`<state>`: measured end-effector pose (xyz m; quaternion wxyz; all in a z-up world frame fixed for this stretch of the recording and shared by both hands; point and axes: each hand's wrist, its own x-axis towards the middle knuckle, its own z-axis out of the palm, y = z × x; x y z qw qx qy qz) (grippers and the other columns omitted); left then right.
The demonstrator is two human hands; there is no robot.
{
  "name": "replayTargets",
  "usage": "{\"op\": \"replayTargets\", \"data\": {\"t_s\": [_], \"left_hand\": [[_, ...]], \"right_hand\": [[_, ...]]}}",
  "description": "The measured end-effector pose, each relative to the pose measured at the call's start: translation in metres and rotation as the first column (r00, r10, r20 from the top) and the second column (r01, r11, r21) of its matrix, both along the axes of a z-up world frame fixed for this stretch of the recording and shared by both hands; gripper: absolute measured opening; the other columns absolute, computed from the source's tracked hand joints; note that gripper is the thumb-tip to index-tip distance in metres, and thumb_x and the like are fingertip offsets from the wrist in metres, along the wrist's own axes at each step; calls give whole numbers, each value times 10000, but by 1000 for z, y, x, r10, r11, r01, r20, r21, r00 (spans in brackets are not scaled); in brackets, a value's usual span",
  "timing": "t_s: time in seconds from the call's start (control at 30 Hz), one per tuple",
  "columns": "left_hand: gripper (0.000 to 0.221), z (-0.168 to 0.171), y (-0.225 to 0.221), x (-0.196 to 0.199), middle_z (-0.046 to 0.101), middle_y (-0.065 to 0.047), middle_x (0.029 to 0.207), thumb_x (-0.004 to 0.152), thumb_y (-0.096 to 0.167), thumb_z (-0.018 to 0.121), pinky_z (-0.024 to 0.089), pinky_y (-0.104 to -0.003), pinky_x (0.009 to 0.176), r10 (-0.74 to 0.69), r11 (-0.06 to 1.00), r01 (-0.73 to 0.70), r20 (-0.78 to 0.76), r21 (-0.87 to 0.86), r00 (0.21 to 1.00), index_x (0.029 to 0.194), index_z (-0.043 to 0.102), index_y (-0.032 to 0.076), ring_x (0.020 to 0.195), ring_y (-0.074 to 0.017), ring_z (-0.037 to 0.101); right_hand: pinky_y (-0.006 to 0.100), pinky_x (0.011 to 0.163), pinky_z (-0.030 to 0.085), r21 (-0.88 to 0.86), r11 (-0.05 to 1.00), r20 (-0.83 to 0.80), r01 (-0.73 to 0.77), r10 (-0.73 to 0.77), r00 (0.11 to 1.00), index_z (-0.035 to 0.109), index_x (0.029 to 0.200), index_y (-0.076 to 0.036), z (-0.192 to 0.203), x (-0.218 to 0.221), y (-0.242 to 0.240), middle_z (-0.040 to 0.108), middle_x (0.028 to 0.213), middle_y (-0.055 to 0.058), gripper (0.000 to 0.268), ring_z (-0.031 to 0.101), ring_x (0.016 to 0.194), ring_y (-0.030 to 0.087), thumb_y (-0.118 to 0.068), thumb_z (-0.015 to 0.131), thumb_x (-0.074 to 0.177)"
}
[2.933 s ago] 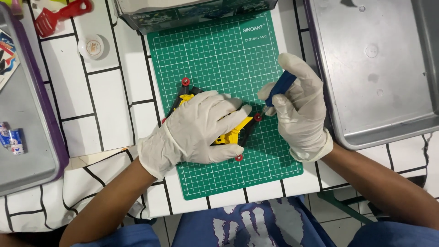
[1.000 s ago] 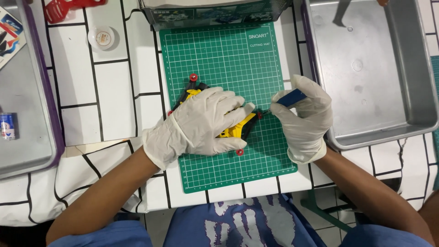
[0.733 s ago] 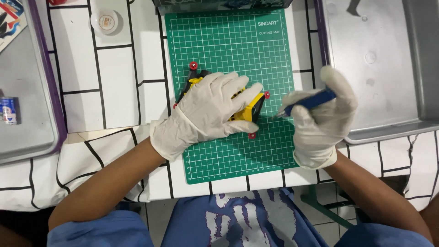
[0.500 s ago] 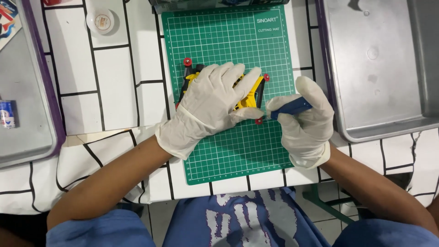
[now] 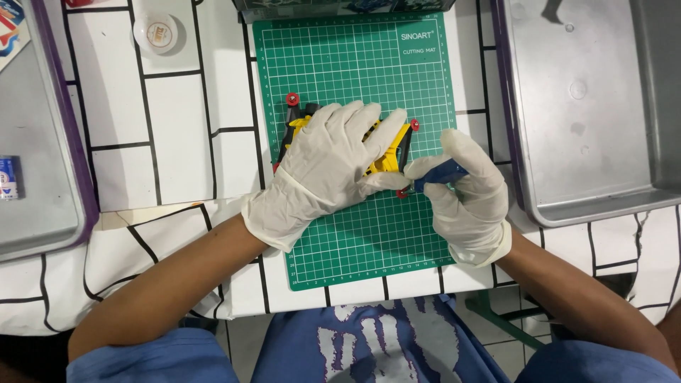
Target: Assembling a mini 4WD toy car by fitting plastic parts and tightening screws with a screwdriver.
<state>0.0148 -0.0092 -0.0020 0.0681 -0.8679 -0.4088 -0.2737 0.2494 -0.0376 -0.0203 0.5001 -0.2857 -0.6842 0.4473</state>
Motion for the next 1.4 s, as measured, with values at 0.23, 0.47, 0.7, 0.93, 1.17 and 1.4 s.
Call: {"op": "replayTargets", "data": {"t_s": [0.23, 0.47, 0.7, 0.93, 1.17, 1.4], "left_hand": [[783, 4, 0, 0, 661, -128, 1125, 1040, 723, 355, 551, -387, 807, 50, 998, -46, -76, 48, 996, 1365, 600, 55, 985, -289, 666], [846, 1, -1, -1, 655, -153, 1171, 1026, 709, 214, 548, -419, 853, 38, 999, -36, -73, 29, 997, 1400, 572, 39, 1032, -312, 658], [913, 23, -24, 9, 449, -290, 1562, 1013, 686, 113, 297, -555, 1235, 154, 966, -158, -36, -204, 987, 1575, 303, -8, 1461, -441, 437], [1014, 30, -20, 21, 559, -220, 1451, 889, 810, 233, 113, -638, 1230, 38, 926, -16, 52, -377, 998, 1484, 486, 29, 1416, -452, 418], [299, 36, -20, 1, 784, -51, 1089, 978, 365, 592, 287, -645, 1216, -401, 670, 628, 520, -395, 754, 1032, 783, 142, 1149, -307, 710], [123, 33, -34, 2, 758, -164, 1110, 872, 47, 768, 554, -502, 1109, -372, 716, 662, 682, -222, 630, 988, 772, 7, 1117, -329, 739]], "right_hand": [[384, 992, 681, 209, 976, 147, -68, 38, 988, 450, 1490, -63, 0, 7, 4, 709, 1180, 176, 467, 775, 1057, 303, 50, 582, 1057], [297, 730, 626, 317, 948, 258, -5, -81, 963, 617, 1193, 11, 16, 3, 6, 744, 991, 166, 355, 726, 795, 220, 44, 786, 883], [252, 706, 577, 247, 866, -73, 435, -431, 899, 485, 1268, -96, 53, -14, 6, 676, 785, 58, 406, 696, 677, 170, -345, 693, 1023], [254, 568, 505, 27, 845, -133, 533, -526, 840, 418, 1396, -130, 61, -15, 13, 634, 924, 163, 347, 616, 685, 214, -159, 596, 1099], [382, 941, 627, -125, 904, -181, 409, -426, 887, 389, 1518, -105, 60, -16, 12, 688, 1045, 172, 482, 698, 972, 249, -66, 599, 1086], [428, 1022, 633, 73, 976, -121, 206, -197, 973, 382, 1550, -84, 45, -25, 31, 671, 1141, 167, 518, 691, 1138, 307, 155, 492, 1105]]}}
